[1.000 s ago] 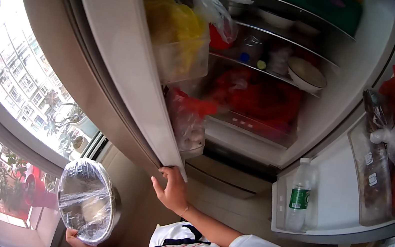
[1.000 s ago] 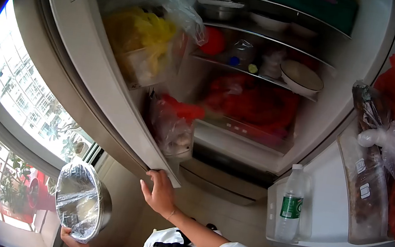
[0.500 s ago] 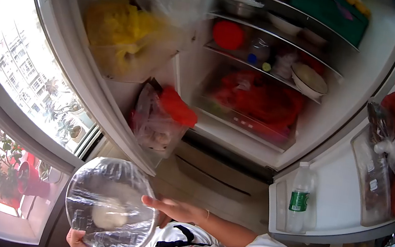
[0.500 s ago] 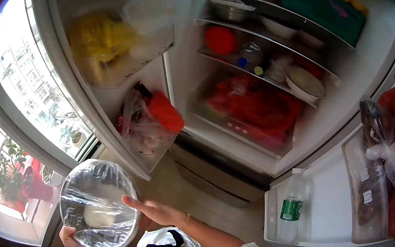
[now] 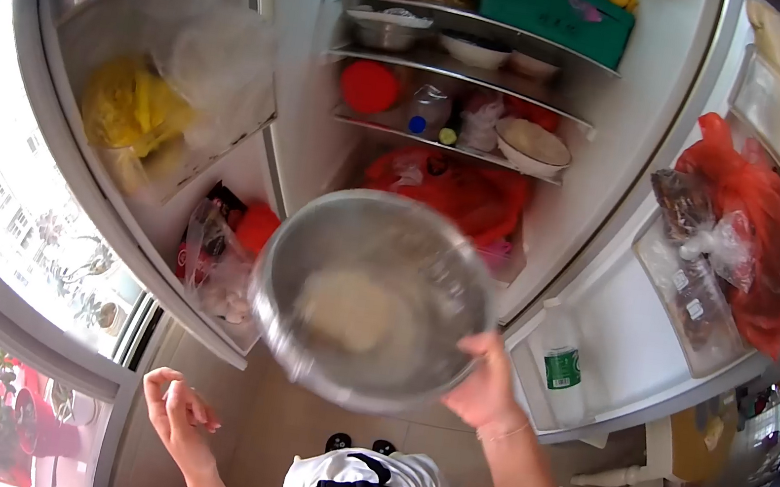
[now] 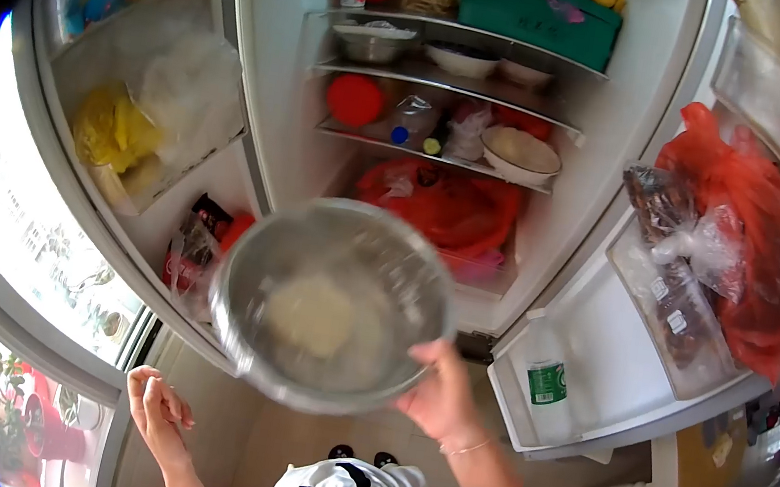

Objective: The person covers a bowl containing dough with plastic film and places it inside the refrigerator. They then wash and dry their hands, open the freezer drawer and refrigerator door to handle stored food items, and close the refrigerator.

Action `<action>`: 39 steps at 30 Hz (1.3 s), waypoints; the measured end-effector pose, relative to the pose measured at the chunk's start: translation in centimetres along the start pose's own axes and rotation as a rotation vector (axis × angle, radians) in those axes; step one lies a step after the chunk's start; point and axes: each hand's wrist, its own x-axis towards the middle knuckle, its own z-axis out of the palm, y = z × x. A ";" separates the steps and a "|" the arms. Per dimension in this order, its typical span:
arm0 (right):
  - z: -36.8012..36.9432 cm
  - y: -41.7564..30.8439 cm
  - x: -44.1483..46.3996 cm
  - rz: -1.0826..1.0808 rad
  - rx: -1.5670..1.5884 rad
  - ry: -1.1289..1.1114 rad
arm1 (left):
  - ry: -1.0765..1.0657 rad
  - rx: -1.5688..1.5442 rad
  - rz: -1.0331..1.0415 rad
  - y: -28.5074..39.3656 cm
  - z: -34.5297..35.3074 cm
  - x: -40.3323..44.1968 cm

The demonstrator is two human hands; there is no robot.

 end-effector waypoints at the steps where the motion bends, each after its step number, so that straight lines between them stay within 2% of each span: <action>1: 1.5 -2.0 -0.3 -0.042 -0.001 -0.083 | 0.004 -0.005 0.002 -0.2 -0.7 0.5; 2: 3.9 -4.0 0.5 -0.071 -0.006 -0.149 | 0.036 -0.009 -0.008 -0.3 -1.5 2.0; 4: 5.4 -6.9 1.5 -0.198 -0.169 -0.099 | 0.090 -0.023 0.011 -1.6 -3.1 2.8; 6: 7.6 -8.9 2.8 -0.422 -0.215 0.011 | 0.128 -0.021 -0.006 -2.2 -4.4 3.0; 11: 11.3 -14.5 7.1 -0.553 -0.048 0.125 | 0.226 -0.007 -0.041 -3.3 -8.3 3.7; 16: 12.5 -17.7 10.8 -0.595 -0.115 0.216 | 0.345 0.019 -0.040 -3.3 -10.6 4.3; 20: 13.3 -20.1 13.0 -0.643 -0.166 0.201 | 0.426 0.076 0.022 -3.2 -11.9 4.7; 23: 13.8 -22.8 15.3 -0.570 -0.109 0.358 | 0.251 0.094 -0.067 -3.3 -16.2 4.8; 26: 13.6 -24.5 17.3 -0.540 -0.103 0.401 | 0.443 0.148 0.052 -0.1 -12.0 5.3; 31: 11.9 -28.2 21.4 -0.490 -0.144 0.459 | 0.494 0.112 0.070 0.1 -11.5 5.7; 34: 9.2 -29.0 24.3 -0.737 -0.335 0.447 | 0.501 0.122 0.058 -0.3 -11.6 5.6; 37: 9.3 -28.0 24.5 -0.789 -0.323 0.704 | 0.511 0.121 0.023 -0.8 -11.8 5.8; 39: 8.1 -27.2 25.5 -0.915 -0.599 0.977 | 0.492 0.115 0.001 -1.1 -11.6 6.4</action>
